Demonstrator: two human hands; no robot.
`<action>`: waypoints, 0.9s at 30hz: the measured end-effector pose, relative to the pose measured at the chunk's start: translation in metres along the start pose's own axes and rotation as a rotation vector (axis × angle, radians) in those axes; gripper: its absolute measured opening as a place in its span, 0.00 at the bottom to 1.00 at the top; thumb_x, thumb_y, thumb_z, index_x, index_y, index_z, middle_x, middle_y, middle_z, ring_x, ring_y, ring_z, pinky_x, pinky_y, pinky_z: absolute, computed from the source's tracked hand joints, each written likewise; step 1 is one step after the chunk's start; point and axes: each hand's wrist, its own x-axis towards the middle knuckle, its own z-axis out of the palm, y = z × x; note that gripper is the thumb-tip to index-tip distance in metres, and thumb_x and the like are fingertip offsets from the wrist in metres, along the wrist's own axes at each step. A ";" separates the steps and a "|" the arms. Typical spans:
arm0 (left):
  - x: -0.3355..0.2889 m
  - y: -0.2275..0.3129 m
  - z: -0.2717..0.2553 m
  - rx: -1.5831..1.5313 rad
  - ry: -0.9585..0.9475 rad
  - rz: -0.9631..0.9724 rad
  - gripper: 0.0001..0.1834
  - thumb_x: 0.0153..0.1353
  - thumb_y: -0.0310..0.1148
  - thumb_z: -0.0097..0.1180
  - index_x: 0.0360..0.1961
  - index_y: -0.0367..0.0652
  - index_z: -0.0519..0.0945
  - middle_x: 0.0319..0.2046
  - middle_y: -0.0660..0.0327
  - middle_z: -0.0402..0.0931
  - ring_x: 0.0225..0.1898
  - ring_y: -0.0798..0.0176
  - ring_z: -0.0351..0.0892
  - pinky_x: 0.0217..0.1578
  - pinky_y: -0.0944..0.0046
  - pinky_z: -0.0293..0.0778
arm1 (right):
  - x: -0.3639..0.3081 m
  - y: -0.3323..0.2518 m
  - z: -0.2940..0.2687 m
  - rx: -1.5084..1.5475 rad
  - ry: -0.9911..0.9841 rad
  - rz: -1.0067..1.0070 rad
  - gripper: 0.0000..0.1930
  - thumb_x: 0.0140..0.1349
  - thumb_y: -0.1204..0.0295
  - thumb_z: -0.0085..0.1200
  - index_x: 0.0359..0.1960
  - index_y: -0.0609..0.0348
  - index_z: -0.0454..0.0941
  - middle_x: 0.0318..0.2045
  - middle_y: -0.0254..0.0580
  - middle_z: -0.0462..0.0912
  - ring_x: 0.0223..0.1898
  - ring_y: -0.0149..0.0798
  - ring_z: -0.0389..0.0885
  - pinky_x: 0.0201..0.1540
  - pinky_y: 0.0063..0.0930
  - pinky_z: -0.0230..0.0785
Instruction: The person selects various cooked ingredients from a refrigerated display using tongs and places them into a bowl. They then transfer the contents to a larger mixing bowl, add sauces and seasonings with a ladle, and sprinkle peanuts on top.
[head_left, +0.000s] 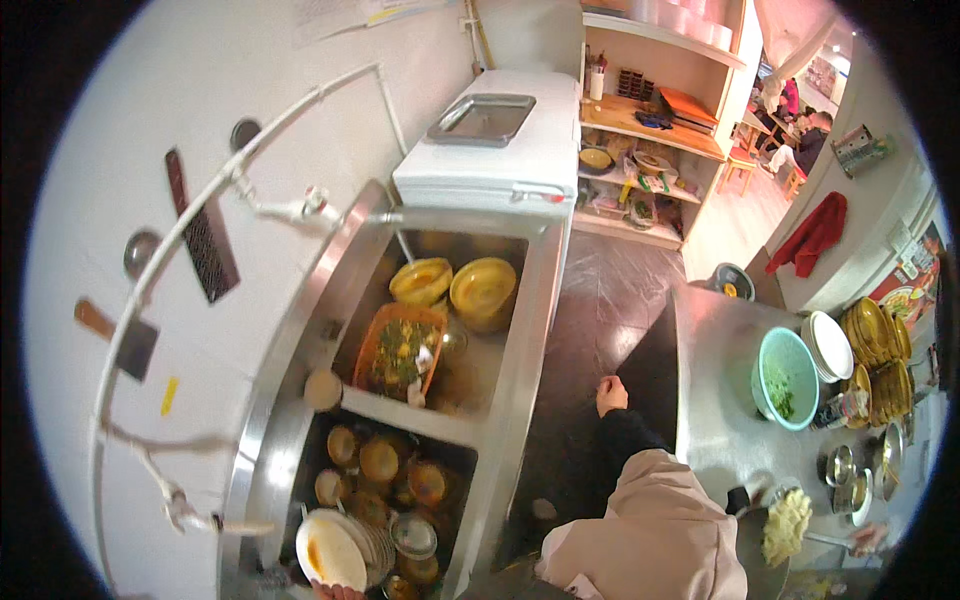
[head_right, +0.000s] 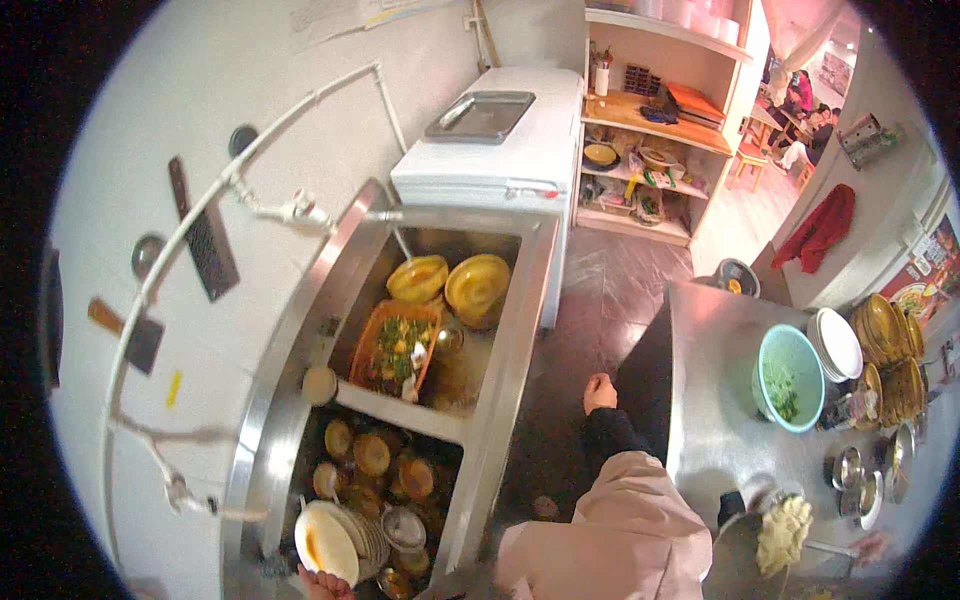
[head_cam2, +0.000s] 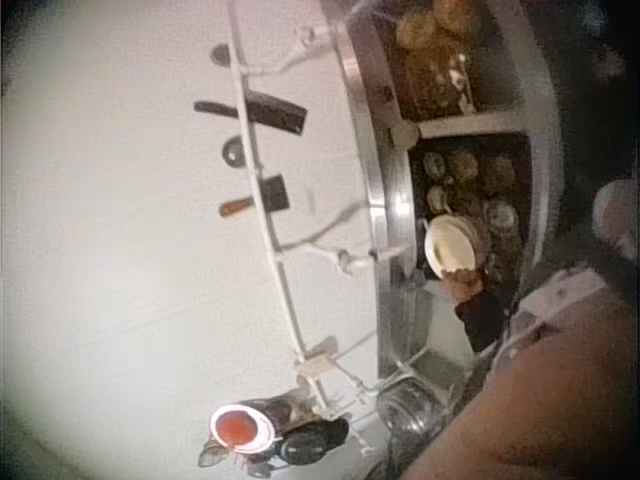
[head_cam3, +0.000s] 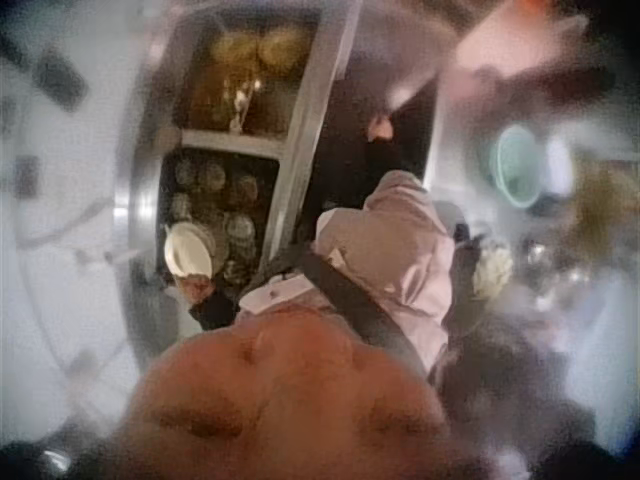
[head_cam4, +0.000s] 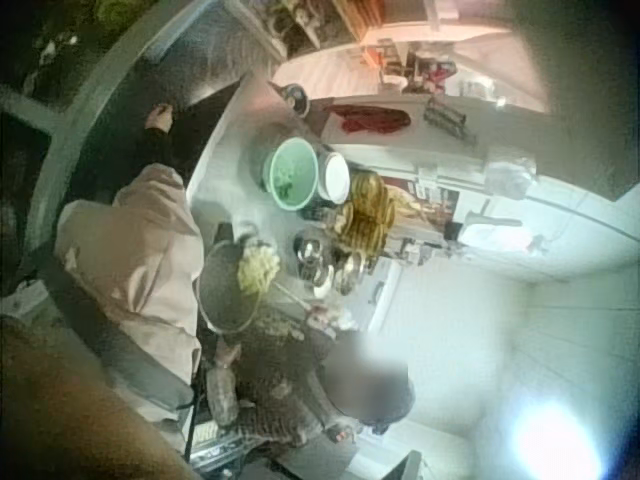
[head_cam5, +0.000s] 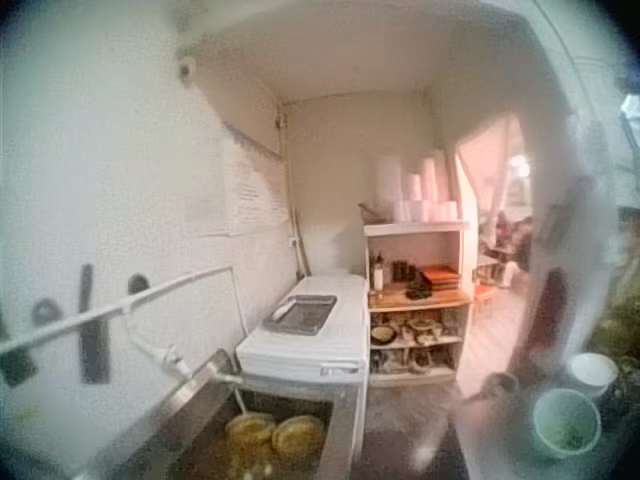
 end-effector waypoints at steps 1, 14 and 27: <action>0.004 0.002 0.016 0.074 0.472 -0.083 0.11 0.67 0.34 0.40 0.39 0.41 0.74 0.10 0.67 0.47 0.10 0.70 0.42 0.12 0.64 0.46 | 0.021 -0.008 0.004 0.000 0.003 -0.013 0.09 0.60 0.67 0.45 0.35 0.56 0.76 0.29 0.54 0.80 0.34 0.57 0.79 0.37 0.45 0.71; 0.235 -0.094 0.257 0.028 0.156 -0.634 0.28 0.59 0.43 0.54 0.09 0.52 0.53 0.11 0.70 0.43 0.12 0.70 0.44 0.12 0.63 0.47 | 0.297 -0.002 -0.022 -0.169 0.120 -0.018 0.14 0.63 0.63 0.41 0.36 0.60 0.74 0.27 0.59 0.78 0.31 0.61 0.76 0.34 0.51 0.68; 0.440 -0.325 0.671 0.111 0.040 -0.200 0.23 0.60 0.42 0.50 0.12 0.54 0.57 0.10 0.70 0.45 0.11 0.72 0.45 0.10 0.67 0.46 | 0.705 0.049 0.036 0.041 -0.017 0.036 0.10 0.61 0.69 0.44 0.32 0.60 0.76 0.22 0.44 0.78 0.24 0.37 0.79 0.26 0.32 0.71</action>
